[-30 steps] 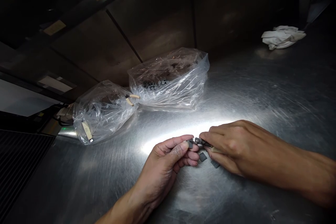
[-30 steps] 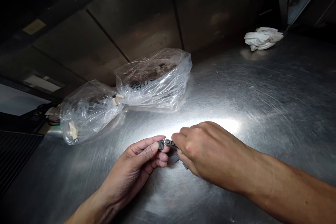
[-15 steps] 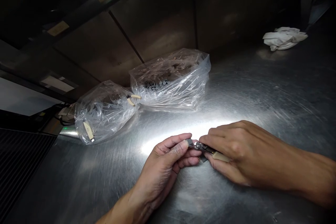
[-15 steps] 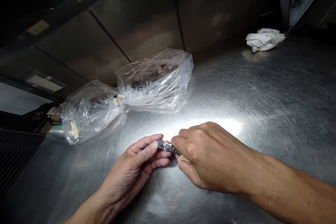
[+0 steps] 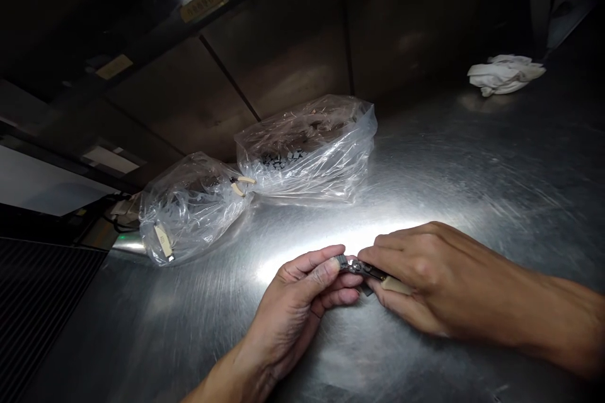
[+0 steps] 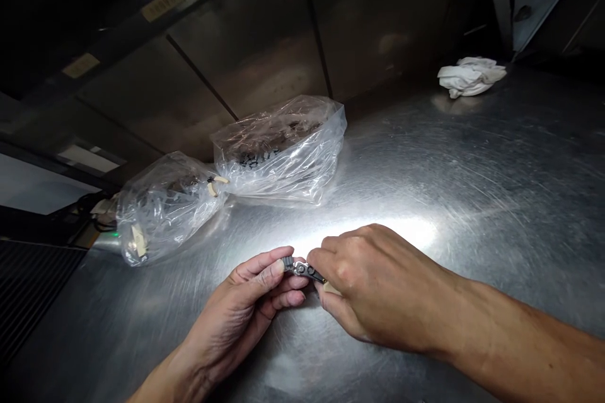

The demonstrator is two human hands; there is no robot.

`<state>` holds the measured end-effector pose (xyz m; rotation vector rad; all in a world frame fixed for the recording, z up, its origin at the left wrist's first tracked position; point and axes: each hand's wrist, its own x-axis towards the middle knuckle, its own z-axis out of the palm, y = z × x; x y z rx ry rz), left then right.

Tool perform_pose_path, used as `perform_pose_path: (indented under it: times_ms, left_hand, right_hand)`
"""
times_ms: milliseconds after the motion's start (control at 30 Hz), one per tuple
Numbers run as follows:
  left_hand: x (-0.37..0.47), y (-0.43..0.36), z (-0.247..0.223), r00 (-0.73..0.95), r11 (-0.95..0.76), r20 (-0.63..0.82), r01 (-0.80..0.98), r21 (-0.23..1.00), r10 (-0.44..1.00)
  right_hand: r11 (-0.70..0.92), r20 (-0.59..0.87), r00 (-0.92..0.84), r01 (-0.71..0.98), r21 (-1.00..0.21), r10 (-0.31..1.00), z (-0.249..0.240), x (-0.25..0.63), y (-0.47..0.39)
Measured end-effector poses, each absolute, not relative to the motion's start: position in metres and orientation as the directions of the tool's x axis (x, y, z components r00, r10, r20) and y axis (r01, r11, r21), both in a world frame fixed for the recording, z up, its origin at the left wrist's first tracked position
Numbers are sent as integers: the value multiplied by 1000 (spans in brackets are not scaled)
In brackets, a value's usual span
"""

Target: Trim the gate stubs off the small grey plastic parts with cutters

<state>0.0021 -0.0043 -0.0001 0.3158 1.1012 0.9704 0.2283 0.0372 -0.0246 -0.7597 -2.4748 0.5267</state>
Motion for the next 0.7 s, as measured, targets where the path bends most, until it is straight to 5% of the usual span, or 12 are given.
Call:
perform_pose_path:
  times_ms: [700]
  left_hand:
    - [3,-5,0,139,587,-594,-438,681,793]
  right_hand:
    - [757,293,-728,456,-468,619,-22,235,45]
